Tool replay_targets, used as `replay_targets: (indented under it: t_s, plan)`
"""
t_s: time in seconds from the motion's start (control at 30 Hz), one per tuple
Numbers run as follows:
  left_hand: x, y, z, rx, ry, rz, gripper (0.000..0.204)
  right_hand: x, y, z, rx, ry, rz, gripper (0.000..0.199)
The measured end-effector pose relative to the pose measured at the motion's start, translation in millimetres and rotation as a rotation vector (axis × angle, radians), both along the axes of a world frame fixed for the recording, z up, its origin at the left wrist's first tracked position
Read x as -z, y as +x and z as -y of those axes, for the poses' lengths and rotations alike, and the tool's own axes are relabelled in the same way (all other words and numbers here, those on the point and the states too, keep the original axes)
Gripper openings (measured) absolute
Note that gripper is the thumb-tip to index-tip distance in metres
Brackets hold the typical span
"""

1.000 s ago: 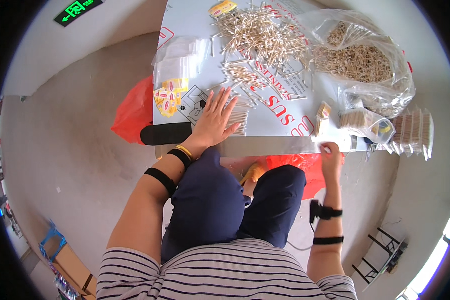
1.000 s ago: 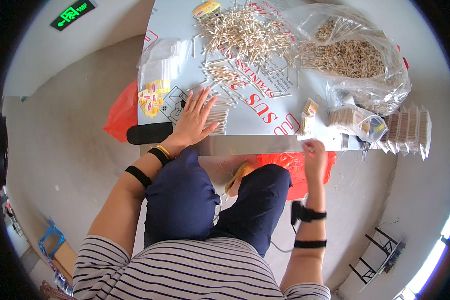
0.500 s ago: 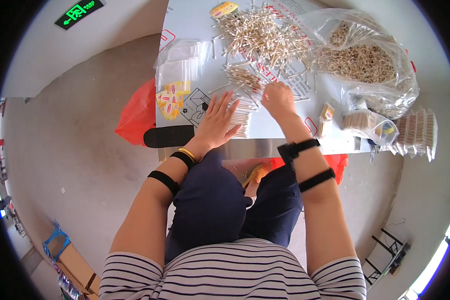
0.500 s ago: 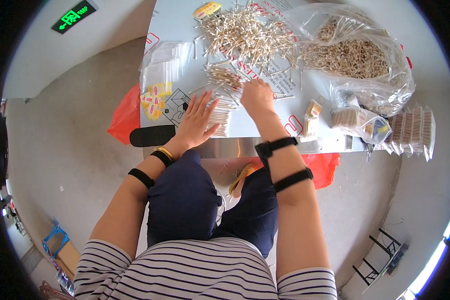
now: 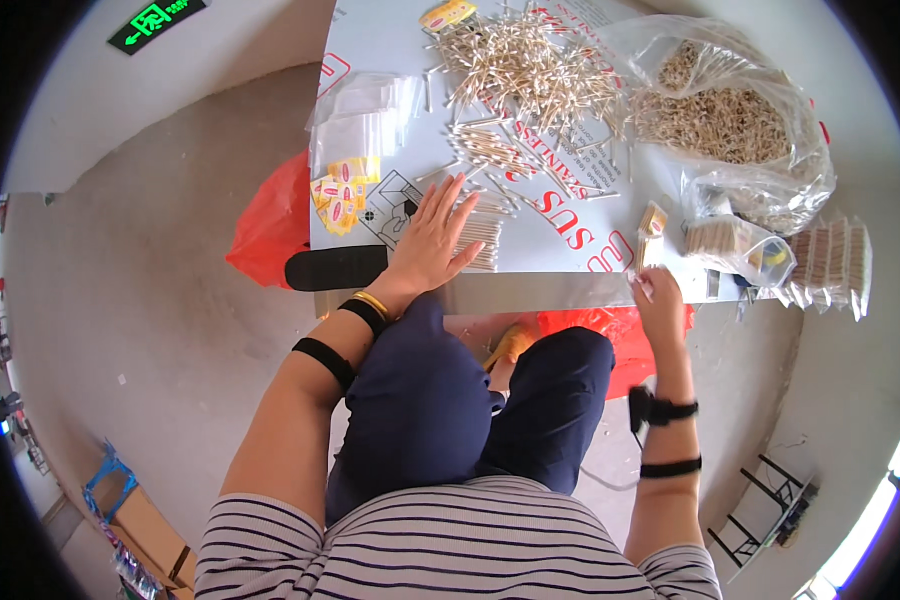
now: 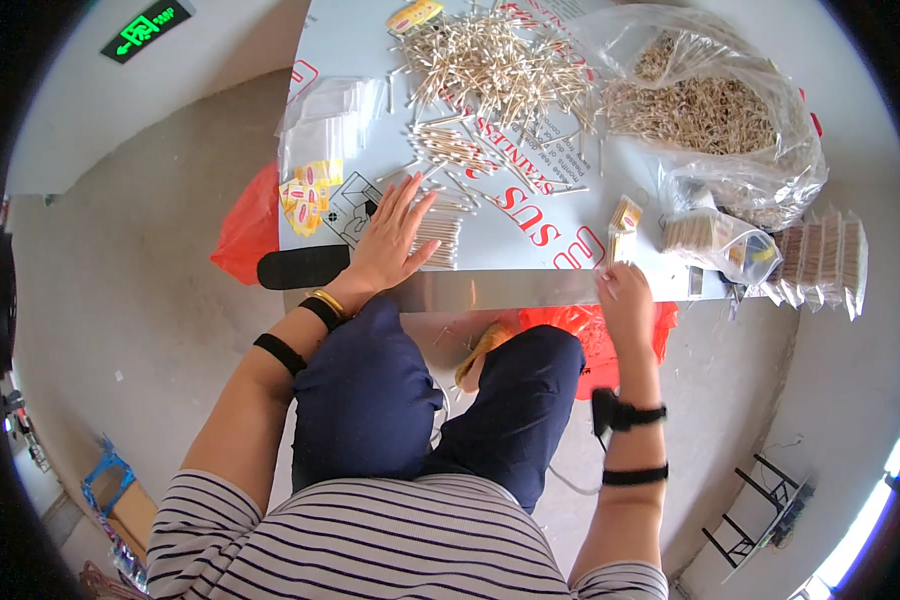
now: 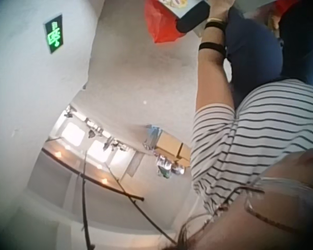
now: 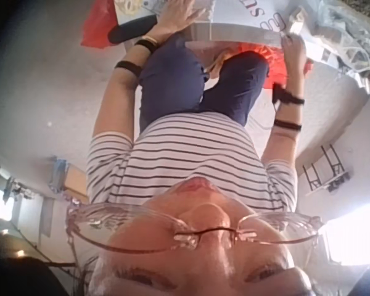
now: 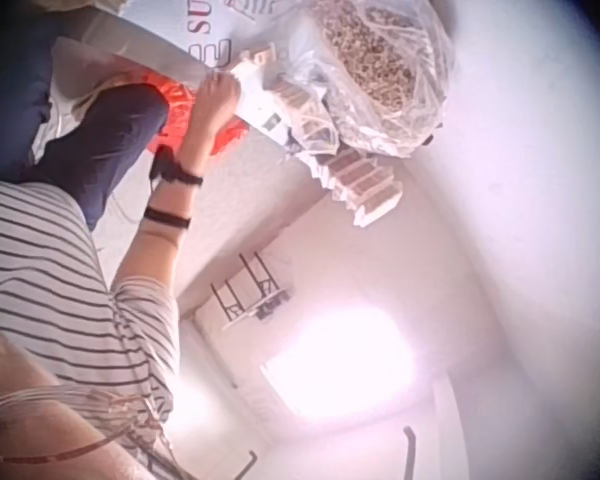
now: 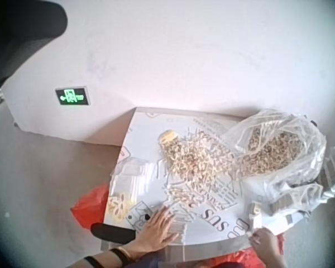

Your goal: The person is sorting and aligning cotton swabs on a table.

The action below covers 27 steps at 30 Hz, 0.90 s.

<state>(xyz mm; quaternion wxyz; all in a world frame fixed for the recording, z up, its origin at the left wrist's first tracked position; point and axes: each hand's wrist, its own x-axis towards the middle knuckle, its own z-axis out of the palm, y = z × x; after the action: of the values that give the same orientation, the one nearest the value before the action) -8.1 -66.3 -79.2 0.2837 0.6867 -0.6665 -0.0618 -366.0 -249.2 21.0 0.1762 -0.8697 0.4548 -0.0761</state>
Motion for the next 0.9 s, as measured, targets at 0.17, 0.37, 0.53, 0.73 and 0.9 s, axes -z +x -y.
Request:
replay_targets:
  t_s: [0.17, 0.37, 0.53, 0.73, 0.9]
  plan:
    - [2, 0, 0, -0.01, -0.005, -0.006, 0.07, 28, 201, 5, -0.344, -0.005, 0.207, 0.015]
    - [-1, -1, 2, 0.019, 0.035, -0.011, 0.07, 55, 291, 25, -0.531, -0.161, -0.157, 0.012]
    - [-2, 2, -3, 0.021, 0.04, 0.02, 0.07, 53, 301, 26, -0.559, -0.172, -0.285, 0.013]
    - [-4, 1, 0, 0.036, 0.01, -0.013, 0.069, 51, 296, 31, -0.614, -0.248, -0.282, 0.013]
    - [-2, 1, -2, 0.034, 0.03, 0.005, 0.068, 47, 274, 31, -0.357, 0.063, -0.05, 0.009]
